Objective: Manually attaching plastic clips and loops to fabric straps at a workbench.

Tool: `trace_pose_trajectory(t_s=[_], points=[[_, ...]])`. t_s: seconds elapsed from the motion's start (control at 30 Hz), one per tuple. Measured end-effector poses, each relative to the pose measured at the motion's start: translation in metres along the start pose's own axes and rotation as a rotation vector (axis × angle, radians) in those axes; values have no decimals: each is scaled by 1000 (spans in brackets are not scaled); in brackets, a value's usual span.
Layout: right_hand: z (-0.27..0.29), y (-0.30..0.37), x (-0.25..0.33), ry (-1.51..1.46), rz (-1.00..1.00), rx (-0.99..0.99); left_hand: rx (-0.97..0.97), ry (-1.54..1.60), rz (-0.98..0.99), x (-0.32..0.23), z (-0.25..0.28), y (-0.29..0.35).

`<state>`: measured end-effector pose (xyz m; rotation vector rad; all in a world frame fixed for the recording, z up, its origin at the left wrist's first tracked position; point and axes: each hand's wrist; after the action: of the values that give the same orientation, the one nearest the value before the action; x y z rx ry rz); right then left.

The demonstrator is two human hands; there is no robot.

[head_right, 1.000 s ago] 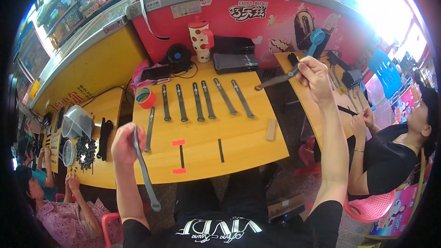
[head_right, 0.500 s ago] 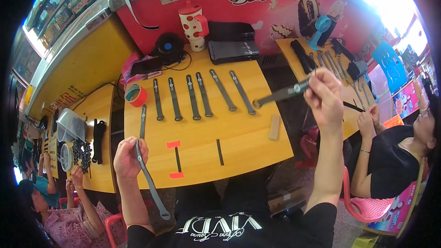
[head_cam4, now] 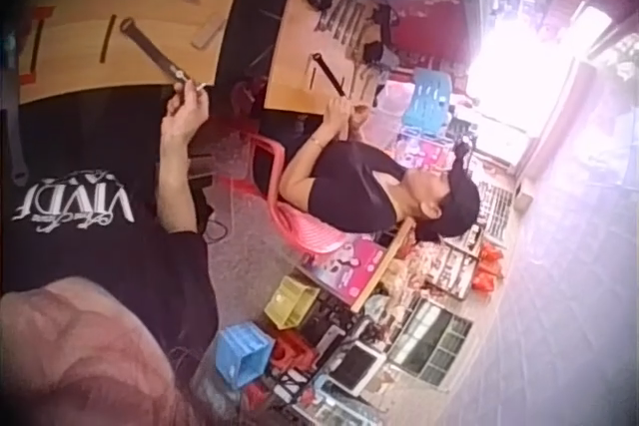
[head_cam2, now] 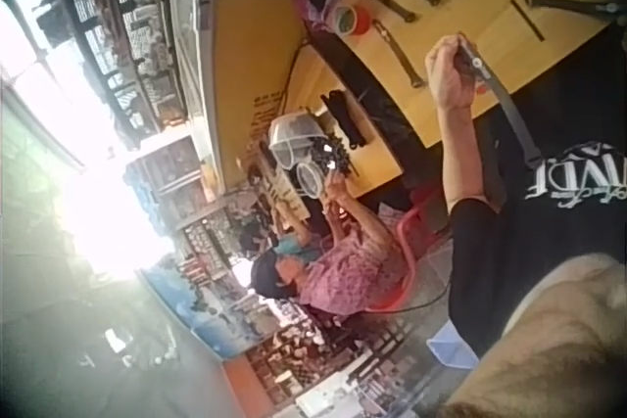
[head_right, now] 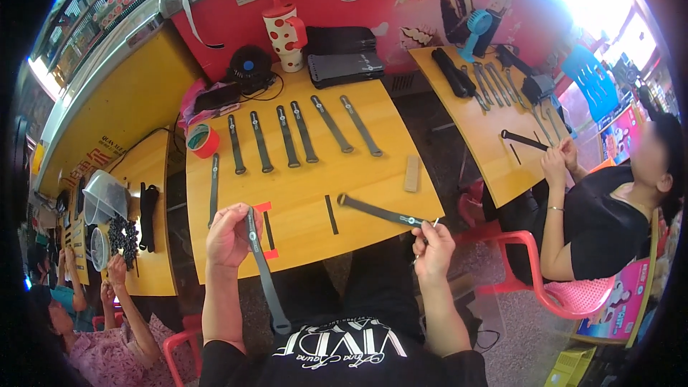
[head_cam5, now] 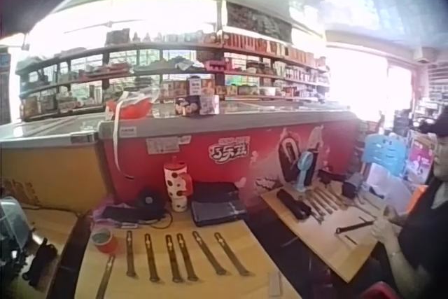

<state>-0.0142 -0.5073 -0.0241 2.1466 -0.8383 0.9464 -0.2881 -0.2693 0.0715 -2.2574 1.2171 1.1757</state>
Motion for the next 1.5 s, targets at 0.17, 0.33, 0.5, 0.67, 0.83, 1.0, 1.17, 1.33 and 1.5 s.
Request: trace_pose_trajectory(t_s=[0.17, 0.33, 0.5, 0.67, 0.83, 1.0, 1.17, 1.33, 1.5], points=[[-5, -8, -10, 63, 41, 15, -65, 16, -16, 11, -14, -3], [0, -8, -12, 203, 132, -78, 21, 20, 15, 22, -17, 7], [5, 11, 1, 405, 379, -52, 1, -5, 51, 37, -25, 15], [-76, 73, 23, 998, 392, 771, 121, -137, 80, 63, -50, 20], [-122, 86, 14, 1155, 656, 866, 131, -119, 56, 70, -58, 31], [-132, 86, 10, 1216, 723, 850, 90, -186, 32, 68, -59, 37], [-134, 88, 9, 1241, 708, 859, 91, -184, 38, 66, -56, 38], [-134, 88, 9, 1290, 720, 865, 72, -213, 38, 66, -56, 39], [-133, 88, 10, 1338, 734, 872, 49, -391, -11, 70, -56, 39]])
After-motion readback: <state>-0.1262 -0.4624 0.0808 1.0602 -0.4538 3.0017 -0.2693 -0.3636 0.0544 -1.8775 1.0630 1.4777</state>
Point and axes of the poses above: each hand's wrist, its own y-axis away from the middle knuckle, its own z-axis out of the back of the hand, x = y × z, and after that the axes turned 12 degrees about x, right-handed
